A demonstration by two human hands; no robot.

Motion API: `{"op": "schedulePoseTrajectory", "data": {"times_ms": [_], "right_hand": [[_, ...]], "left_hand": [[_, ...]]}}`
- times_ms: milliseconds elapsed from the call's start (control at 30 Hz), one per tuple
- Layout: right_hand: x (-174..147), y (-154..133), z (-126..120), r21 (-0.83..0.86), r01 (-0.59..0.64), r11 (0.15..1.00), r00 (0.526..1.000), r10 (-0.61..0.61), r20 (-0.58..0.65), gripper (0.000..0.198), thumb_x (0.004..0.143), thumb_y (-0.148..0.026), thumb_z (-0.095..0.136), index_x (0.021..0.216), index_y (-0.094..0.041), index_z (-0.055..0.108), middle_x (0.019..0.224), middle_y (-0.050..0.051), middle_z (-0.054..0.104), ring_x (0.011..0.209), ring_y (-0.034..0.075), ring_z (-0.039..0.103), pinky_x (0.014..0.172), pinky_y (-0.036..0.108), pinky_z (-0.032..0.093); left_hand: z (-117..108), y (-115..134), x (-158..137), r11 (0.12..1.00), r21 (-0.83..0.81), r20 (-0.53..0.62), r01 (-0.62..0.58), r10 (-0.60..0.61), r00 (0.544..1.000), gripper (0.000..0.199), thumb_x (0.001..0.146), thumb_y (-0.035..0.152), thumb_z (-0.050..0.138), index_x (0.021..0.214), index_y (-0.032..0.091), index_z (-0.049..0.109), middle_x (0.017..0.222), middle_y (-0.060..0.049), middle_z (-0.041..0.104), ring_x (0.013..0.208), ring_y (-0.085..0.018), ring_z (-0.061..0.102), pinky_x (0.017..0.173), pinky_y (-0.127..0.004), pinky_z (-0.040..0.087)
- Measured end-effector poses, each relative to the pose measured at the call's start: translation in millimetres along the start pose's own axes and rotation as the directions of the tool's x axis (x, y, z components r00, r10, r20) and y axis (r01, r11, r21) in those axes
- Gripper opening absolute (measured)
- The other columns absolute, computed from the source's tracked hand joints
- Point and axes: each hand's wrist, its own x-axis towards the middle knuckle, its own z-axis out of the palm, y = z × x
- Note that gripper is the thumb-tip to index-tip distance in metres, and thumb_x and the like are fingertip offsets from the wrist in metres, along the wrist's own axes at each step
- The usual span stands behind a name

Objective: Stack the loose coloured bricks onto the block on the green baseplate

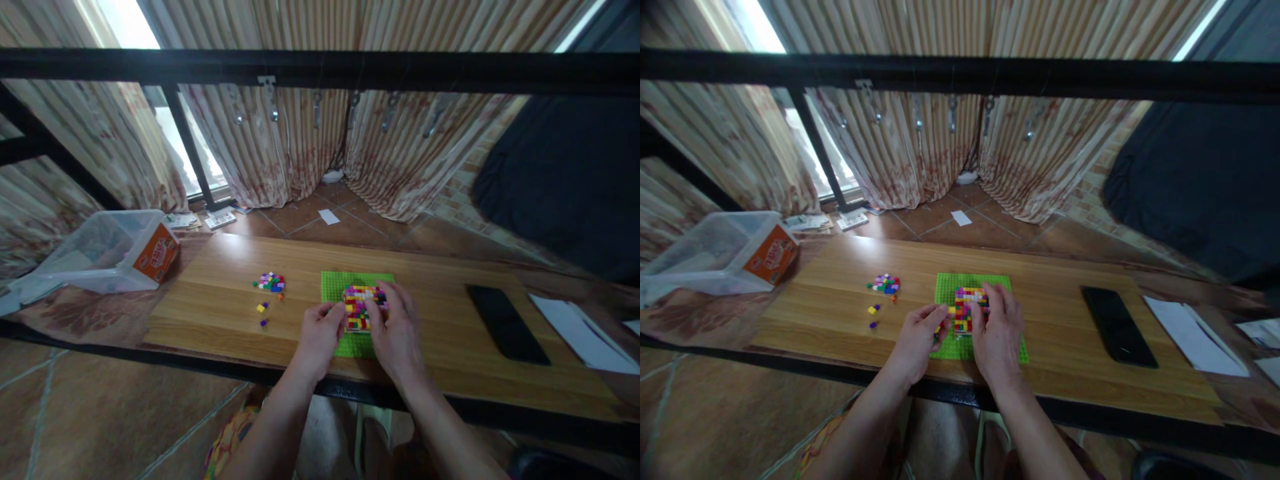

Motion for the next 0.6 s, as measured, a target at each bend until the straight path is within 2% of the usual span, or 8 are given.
{"op": "schedulePoseTrajectory", "data": {"times_ms": [33, 100, 200, 367, 467, 600], "right_hand": [[0.7, -4.6, -5.1, 0.053, 0.049, 0.997, 0.999, -0.049, -0.006, 0.034, 0.096, -0.038, 0.046, 0.12, -0.02, 0.062, 0.123, 0.015, 0.058, 0.118, 0.028, 0.053, 0.098, 0.05, 0.045], [1.5, -13.1, -14.5, 0.173, 0.148, 0.974, 0.985, -0.162, 0.066, 0.028, 0.097, -0.031, 0.045, 0.116, -0.025, 0.064, 0.118, 0.01, 0.061, 0.114, 0.024, 0.056, 0.098, 0.044, 0.046], [1.4, -20.3, -22.3, 0.267, 0.178, 0.947, 0.959, -0.228, 0.168, 0.026, 0.097, -0.027, 0.047, 0.115, -0.024, 0.065, 0.113, 0.008, 0.065, 0.11, 0.022, 0.058, 0.1, 0.043, 0.045], [2.8, -17.5, -24.4, 0.31, 0.136, 0.941, 0.95, -0.213, 0.227, 0.02, 0.096, -0.028, 0.05, 0.099, -0.024, 0.07, 0.1, 0.005, 0.069, 0.098, 0.02, 0.061, 0.089, 0.039, 0.049], [5.5, -9.9, -28.6, 0.336, 0.077, 0.939, 0.954, -0.168, 0.249, 0.02, 0.096, -0.031, 0.052, 0.095, -0.025, 0.071, 0.096, 0.003, 0.068, 0.095, 0.019, 0.061, 0.087, 0.037, 0.049], [9.6, 8.8, -35.1, 0.305, -0.016, 0.952, 0.98, -0.046, 0.195, 0.019, 0.091, -0.037, 0.058, 0.092, -0.027, 0.074, 0.098, 0.004, 0.065, 0.098, 0.021, 0.06, 0.088, 0.038, 0.048]], "left_hand": [[0.9, 0.5, -0.8, 1.0, -0.004, 0.008, 0.005, -0.005, 1.0, 0.03, 0.068, 0.043, 0.068, 0.061, 0.015, 0.058, 0.054, 0.002, 0.05, 0.045, -0.006, 0.037, 0.043, -0.021, 0.017], [1.9, 1.8, -2.4, 1.0, -0.01, 0.027, 0.012, -0.012, 1.0, 0.032, 0.067, 0.044, 0.07, 0.062, 0.015, 0.057, 0.055, 0.002, 0.051, 0.045, -0.006, 0.038, 0.043, -0.02, 0.017], [2.4, 3.0, -4.1, 1.0, -0.015, 0.072, 0.016, -0.014, 0.997, 0.033, 0.067, 0.045, 0.07, 0.063, 0.015, 0.057, 0.057, 0.002, 0.052, 0.046, -0.005, 0.039, 0.042, -0.02, 0.019], [3.9, 0.4, -5.3, 1.0, -0.003, 0.146, -0.005, 0.005, 0.989, 0.035, 0.07, 0.046, 0.069, 0.061, 0.015, 0.056, 0.056, 0.002, 0.05, 0.046, -0.005, 0.037, 0.042, -0.019, 0.018], [5.3, -0.4, -5.6, 1.0, 0.002, 0.173, -0.008, 0.008, 0.985, 0.036, 0.071, 0.047, 0.069, 0.062, 0.014, 0.059, 0.054, 0.002, 0.048, 0.045, -0.005, 0.036, 0.041, -0.019, 0.017], [3.2, 4.7, -5.1, 0.998, -0.062, 0.093, 0.009, -0.003, 0.996, 0.036, 0.068, 0.046, 0.073, 0.073, 0.012, 0.066, 0.059, 0.002, 0.052, 0.045, -0.004, 0.038, 0.039, -0.018, 0.015]]}}
